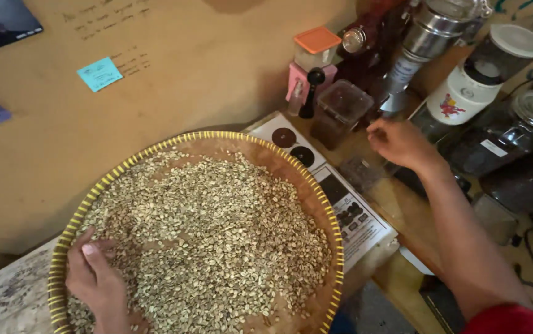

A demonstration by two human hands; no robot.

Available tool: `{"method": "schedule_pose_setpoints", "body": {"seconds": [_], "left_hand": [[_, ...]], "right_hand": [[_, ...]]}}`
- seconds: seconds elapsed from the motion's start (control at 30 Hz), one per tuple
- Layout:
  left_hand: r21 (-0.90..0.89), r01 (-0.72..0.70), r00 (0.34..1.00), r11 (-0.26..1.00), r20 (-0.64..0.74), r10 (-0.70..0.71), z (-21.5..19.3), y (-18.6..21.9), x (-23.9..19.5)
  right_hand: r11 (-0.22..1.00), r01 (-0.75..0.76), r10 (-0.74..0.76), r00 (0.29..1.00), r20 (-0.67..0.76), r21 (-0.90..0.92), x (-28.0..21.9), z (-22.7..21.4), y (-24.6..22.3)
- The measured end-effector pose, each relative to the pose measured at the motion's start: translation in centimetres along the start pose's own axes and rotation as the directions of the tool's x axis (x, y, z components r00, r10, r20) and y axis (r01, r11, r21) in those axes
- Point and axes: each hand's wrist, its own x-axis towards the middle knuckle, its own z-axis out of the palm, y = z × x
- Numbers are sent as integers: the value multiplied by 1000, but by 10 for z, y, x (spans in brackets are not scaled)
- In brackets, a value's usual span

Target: The person sorts green coffee beans in a large woven basket by hand, picking out defective beans and moving them aside. The person repeatedly sifts through the beans with both hands to separate the good beans from the bad ones.

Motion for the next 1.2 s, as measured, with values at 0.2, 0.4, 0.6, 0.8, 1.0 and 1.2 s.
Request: {"method": "schedule_pose_setpoints", "body": {"seconds": [0.2, 0.4, 0.6, 0.8, 1.0, 1.2], "left_hand": [[93, -13, 1000, 996, 7, 13, -1, 6, 0], [160, 128, 991, 979, -48, -121, -1, 9, 3], [255, 80, 997, 964, -28, -76, -6, 16, 5], [199, 116, 993, 973, -42, -110, -7, 21, 7], [292, 18, 1000, 956, -22, -12, -6, 15, 12], [235, 15, 1000, 972, -18, -11, -3, 10, 10]], "right_hand": [[991, 58, -27, 968, -251, 119, -26, -9, -24], [665, 564, -606, 790, -87, 489, -104, 92, -145], [223, 891, -969, 160, 187, 395, -162, 143, -240], [390, 914, -916, 374, 145, 111, -103, 131, -273], [547, 837, -835, 546, -63, 4, -30, 163, -261], [723, 685, -691, 719, 76, 91, -12, 193, -298]]}}
